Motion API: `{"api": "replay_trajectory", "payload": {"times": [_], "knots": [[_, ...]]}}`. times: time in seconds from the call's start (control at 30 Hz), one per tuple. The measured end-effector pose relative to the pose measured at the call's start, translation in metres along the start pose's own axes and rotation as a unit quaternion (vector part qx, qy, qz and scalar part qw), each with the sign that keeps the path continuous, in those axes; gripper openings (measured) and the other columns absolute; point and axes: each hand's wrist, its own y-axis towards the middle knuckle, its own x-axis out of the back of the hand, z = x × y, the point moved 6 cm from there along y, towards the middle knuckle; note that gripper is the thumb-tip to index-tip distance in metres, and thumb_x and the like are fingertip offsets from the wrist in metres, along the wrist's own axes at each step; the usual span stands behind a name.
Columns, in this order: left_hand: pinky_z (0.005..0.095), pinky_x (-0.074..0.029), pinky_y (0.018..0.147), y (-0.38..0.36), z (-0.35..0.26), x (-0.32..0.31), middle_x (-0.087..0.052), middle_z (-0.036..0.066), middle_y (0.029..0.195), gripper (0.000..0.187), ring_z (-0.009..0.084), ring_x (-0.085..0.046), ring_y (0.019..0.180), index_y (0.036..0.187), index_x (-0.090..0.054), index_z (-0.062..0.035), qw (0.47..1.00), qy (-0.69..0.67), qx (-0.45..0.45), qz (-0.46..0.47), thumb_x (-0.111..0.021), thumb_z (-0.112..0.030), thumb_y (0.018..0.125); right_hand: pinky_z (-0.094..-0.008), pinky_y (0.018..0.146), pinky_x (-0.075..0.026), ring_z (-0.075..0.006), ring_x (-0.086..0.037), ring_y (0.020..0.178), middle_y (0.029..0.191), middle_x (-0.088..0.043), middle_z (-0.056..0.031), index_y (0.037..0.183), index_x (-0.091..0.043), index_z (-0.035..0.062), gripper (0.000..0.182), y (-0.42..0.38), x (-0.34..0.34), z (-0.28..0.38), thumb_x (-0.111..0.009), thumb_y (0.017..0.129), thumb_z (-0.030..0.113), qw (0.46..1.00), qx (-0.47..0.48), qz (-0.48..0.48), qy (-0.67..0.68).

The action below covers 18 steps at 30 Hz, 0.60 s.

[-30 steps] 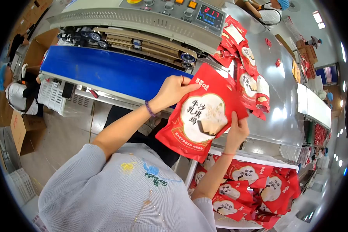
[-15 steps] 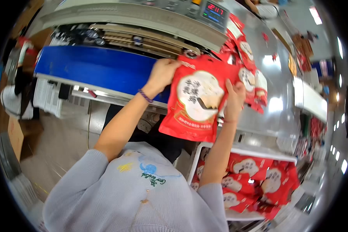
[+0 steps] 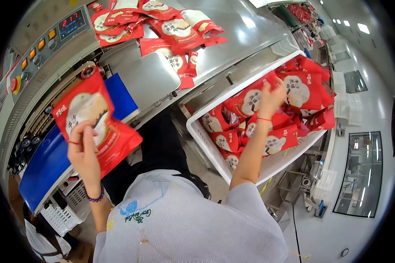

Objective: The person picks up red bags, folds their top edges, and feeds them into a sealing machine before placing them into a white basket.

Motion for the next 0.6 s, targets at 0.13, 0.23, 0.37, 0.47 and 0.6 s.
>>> {"api": "replay_trajectory", "payload": {"times": [0.13, 0.23, 0.37, 0.47, 0.6], "knots": [[0.0201, -0.04, 0.057, -0.012, -0.008, -0.047, -0.06, 0.0, 0.081, 0.014, 0.0054, -0.053, 0.064, 0.103, -0.068, -0.0027, 0.989, 0.027, -0.033, 0.145, -0.057, -0.006, 0.095, -0.0448, 0.084, -0.047, -0.0393, -0.058, 0.102, 0.113, -0.062, -0.0222, 0.107, -0.063, -0.0005, 0.037, 0.025, -0.009, -0.103, -0.073, 0.081, 0.025, 0.983, 0.049, 0.005, -0.177], [0.0232, -0.043, 0.059, -0.023, -0.026, -0.064, -0.06, 0.003, 0.079, 0.014, 0.0095, -0.057, 0.066, 0.101, -0.068, -0.0036, 0.976, 0.062, -0.04, 0.205, -0.059, -0.002, 0.091, -0.0451, 0.086, -0.045, -0.0412, -0.055, 0.103, 0.105, -0.061, -0.0226, 0.102, -0.063, -0.001, 0.03, 0.023, -0.042, -0.136, -0.071, 0.083, 0.02, 0.974, 0.021, 0.217, -0.069], [0.0227, -0.044, 0.06, -0.028, -0.027, -0.074, -0.059, 0.002, 0.089, 0.024, 0.0096, -0.056, 0.072, 0.11, -0.065, -0.006, 0.968, 0.066, -0.064, 0.232, -0.067, -0.005, 0.086, -0.0419, 0.084, -0.042, -0.0352, -0.052, 0.093, 0.091, -0.058, -0.0158, 0.085, -0.057, -0.0008, 0.014, 0.008, 0.033, 0.002, -0.069, 0.083, 0.006, 0.969, 0.186, 0.153, 0.048], [0.0283, -0.049, 0.082, -0.028, -0.041, -0.096, -0.051, 0.011, 0.121, 0.057, 0.0205, -0.056, 0.102, 0.128, -0.054, -0.0071, 0.948, 0.062, -0.14, 0.279, -0.078, -0.011, 0.077, -0.0433, 0.086, -0.041, -0.0347, -0.051, 0.095, 0.087, -0.055, -0.0136, 0.084, -0.056, -0.0006, 0.016, -0.009, 0.085, 0.094, -0.071, 0.077, 0.001, 0.953, 0.257, 0.149, 0.067], [0.0378, -0.036, 0.107, -0.035, -0.072, -0.134, -0.04, 0.016, 0.14, 0.078, 0.032, -0.042, 0.129, 0.138, -0.044, -0.0041, 0.915, 0.031, -0.237, 0.326, -0.084, -0.021, 0.073, -0.0426, 0.085, -0.043, -0.0312, -0.055, 0.091, 0.085, -0.056, -0.0106, 0.079, -0.055, 0.0014, 0.027, -0.042, 0.118, 0.179, -0.077, 0.064, -0.001, 0.913, 0.351, 0.161, 0.129]]}}
